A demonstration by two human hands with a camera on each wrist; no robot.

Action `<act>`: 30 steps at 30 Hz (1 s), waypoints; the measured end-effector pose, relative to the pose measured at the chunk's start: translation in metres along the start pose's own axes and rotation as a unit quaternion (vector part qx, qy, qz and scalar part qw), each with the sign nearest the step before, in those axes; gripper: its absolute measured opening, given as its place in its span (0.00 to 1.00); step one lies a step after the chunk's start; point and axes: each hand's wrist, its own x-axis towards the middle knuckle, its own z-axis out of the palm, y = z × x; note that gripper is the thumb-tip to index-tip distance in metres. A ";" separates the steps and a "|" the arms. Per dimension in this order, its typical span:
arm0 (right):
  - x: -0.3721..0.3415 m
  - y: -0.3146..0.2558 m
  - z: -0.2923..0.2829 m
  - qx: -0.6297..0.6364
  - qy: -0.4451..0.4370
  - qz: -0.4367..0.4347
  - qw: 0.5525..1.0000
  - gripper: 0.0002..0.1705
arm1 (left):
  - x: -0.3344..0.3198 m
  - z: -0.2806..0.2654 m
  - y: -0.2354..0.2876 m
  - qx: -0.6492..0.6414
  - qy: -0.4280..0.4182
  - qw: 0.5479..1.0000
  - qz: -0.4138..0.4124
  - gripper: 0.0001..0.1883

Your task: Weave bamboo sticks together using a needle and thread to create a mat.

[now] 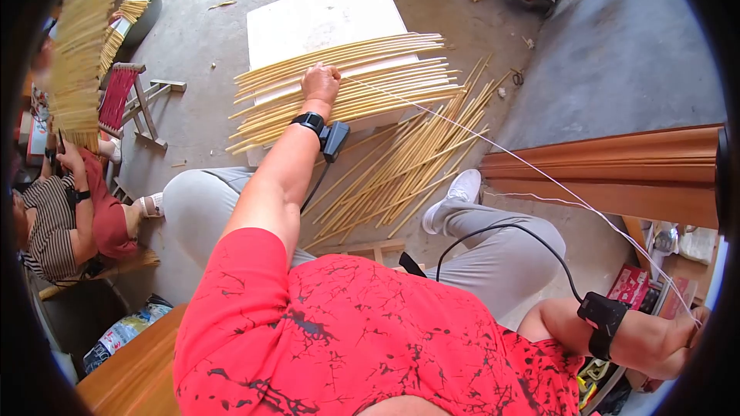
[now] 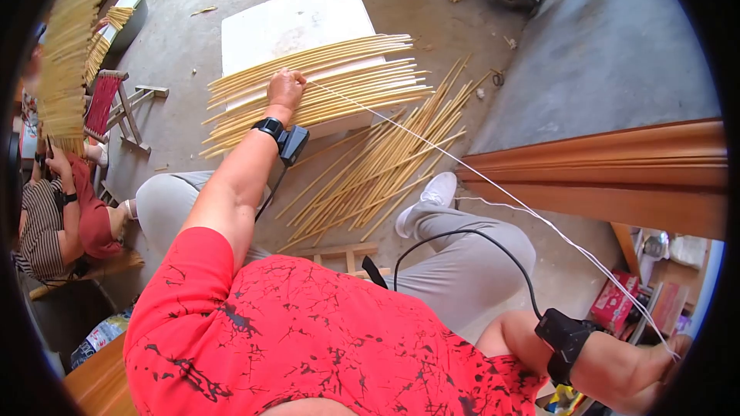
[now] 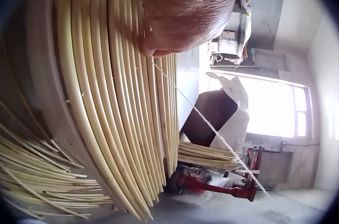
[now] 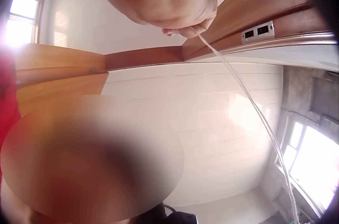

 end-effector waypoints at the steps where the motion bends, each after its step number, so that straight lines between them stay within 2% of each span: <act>1: 0.005 0.000 -0.003 0.003 -0.001 0.000 1.000 0.07 | 0.000 0.000 0.001 0.000 0.007 1.000 -0.004 0.04; 2: 0.013 0.000 -0.011 0.177 -0.078 0.041 0.980 0.04 | 0.000 0.000 0.001 0.000 0.013 1.000 -0.008 0.04; 3: 0.017 0.001 -0.014 0.345 -0.153 0.081 0.923 0.03 | 0.000 0.000 0.001 0.000 0.014 1.000 -0.010 0.04; 4: 0.014 -0.003 -0.009 0.346 -0.153 0.080 0.922 0.03 | 0.000 0.000 0.001 -0.001 0.012 1.000 -0.015 0.04; 6: 0.004 -0.011 0.004 0.273 -0.065 0.068 0.957 0.09 | 0.001 0.001 0.002 -0.002 0.009 1.000 -0.020 0.04; 7: 0.002 -0.009 0.003 0.273 -0.065 0.068 0.957 0.09 | 0.002 0.000 0.002 0.006 0.002 1.000 -0.016 0.03; 9: -0.005 0.002 -0.003 0.368 -0.085 0.159 0.912 0.03 | 0.000 -0.002 0.001 0.015 -0.003 1.000 -0.014 0.03; 12: -0.023 0.022 -0.017 0.494 -0.107 0.288 0.813 0.10 | 0.002 -0.006 -0.003 -0.034 0.031 0.999 0.024 0.04; 14: -0.069 0.014 0.013 0.481 -0.176 0.439 0.738 0.09 | 0.008 -0.013 -0.005 -0.043 0.027 0.998 0.026 0.05; 18: -0.146 0.022 0.047 0.385 -0.272 0.462 0.752 0.10 | 0.016 -0.014 -0.006 -0.004 0.027 0.997 0.073 0.04; 21: -0.178 0.038 0.054 0.318 -0.305 0.501 0.745 0.10 | 0.018 -0.014 -0.004 0.038 0.031 0.994 0.099 0.02; 24: -0.202 0.050 0.055 0.278 -0.327 0.508 0.747 0.10 | 0.018 -0.005 -0.005 0.060 0.030 0.991 0.115 0.02; 30: -0.230 0.054 0.061 0.252 -0.331 0.556 0.720 0.06 | 0.017 -0.003 -0.012 0.061 0.054 0.983 0.164 0.04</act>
